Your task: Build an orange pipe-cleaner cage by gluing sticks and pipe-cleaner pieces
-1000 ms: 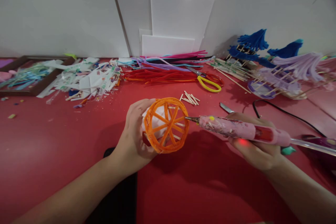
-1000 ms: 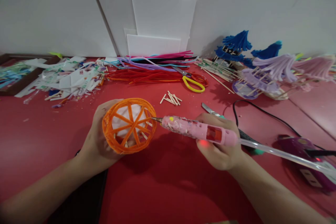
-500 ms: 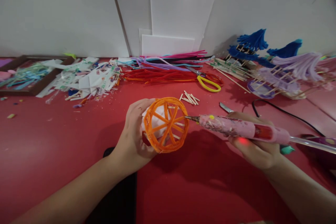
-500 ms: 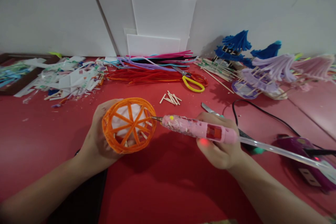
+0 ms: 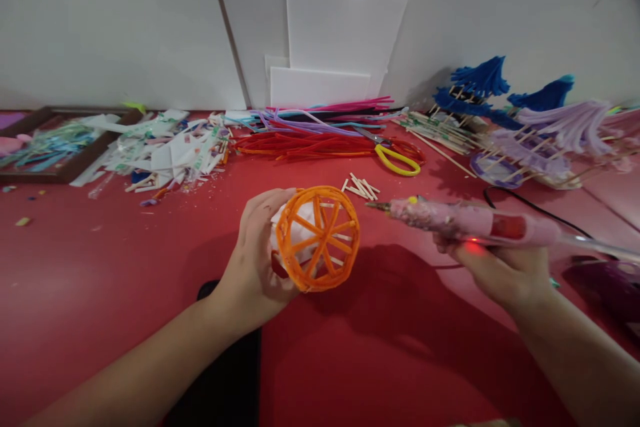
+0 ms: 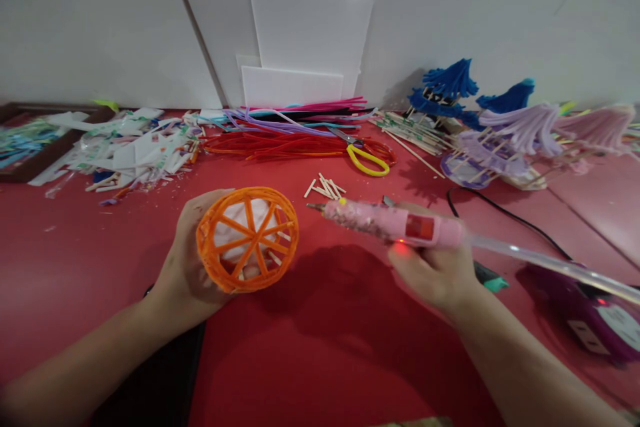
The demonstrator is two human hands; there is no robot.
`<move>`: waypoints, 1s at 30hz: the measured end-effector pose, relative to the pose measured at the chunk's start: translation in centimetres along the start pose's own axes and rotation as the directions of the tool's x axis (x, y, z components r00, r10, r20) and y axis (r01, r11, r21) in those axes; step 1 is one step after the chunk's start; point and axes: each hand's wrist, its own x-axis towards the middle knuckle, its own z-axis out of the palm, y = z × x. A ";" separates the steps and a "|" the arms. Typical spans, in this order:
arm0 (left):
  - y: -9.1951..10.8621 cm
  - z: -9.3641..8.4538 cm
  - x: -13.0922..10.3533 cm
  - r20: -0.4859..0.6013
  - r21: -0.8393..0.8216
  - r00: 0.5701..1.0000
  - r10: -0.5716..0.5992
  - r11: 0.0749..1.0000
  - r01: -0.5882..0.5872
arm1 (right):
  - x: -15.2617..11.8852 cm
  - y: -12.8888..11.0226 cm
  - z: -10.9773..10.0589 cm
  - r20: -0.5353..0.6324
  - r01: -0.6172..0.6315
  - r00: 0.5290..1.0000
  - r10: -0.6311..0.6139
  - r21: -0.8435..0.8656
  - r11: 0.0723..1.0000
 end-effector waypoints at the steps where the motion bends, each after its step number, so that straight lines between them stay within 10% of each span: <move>1: 0.1 0.0 0.0 0.011 -0.016 1.000 -0.014 1.000 0.014 | 0.2 0.3 -0.1 -0.014 -0.040 0.999 0.041 0.030 0.999; 6: 0.9 0.1 0.1 0.295 -0.022 0.948 -0.121 0.991 0.133 | 1.5 0.7 -0.1 0.004 -0.234 0.971 0.238 0.193 0.953; 14: 1.0 -0.8 0.6 0.598 0.096 0.799 -0.061 0.995 0.003 | 2.3 0.2 1.8 -0.131 -0.358 0.852 0.506 0.559 0.748; 20: -0.2 -1.6 4.4 0.514 0.119 0.843 -0.161 0.986 0.115 | 2.5 0.3 3.8 -0.125 -0.353 0.829 0.545 0.638 0.684; 23: -0.2 0.6 7.8 0.432 0.343 0.793 -0.430 0.891 0.296 | 2.6 0.1 3.9 -0.132 -0.338 0.820 0.558 0.674 0.657; 30: -0.9 6.7 12.5 0.447 0.504 0.715 -0.537 0.812 0.294 | 2.7 -0.2 3.6 -0.151 -0.305 0.807 0.571 0.721 0.622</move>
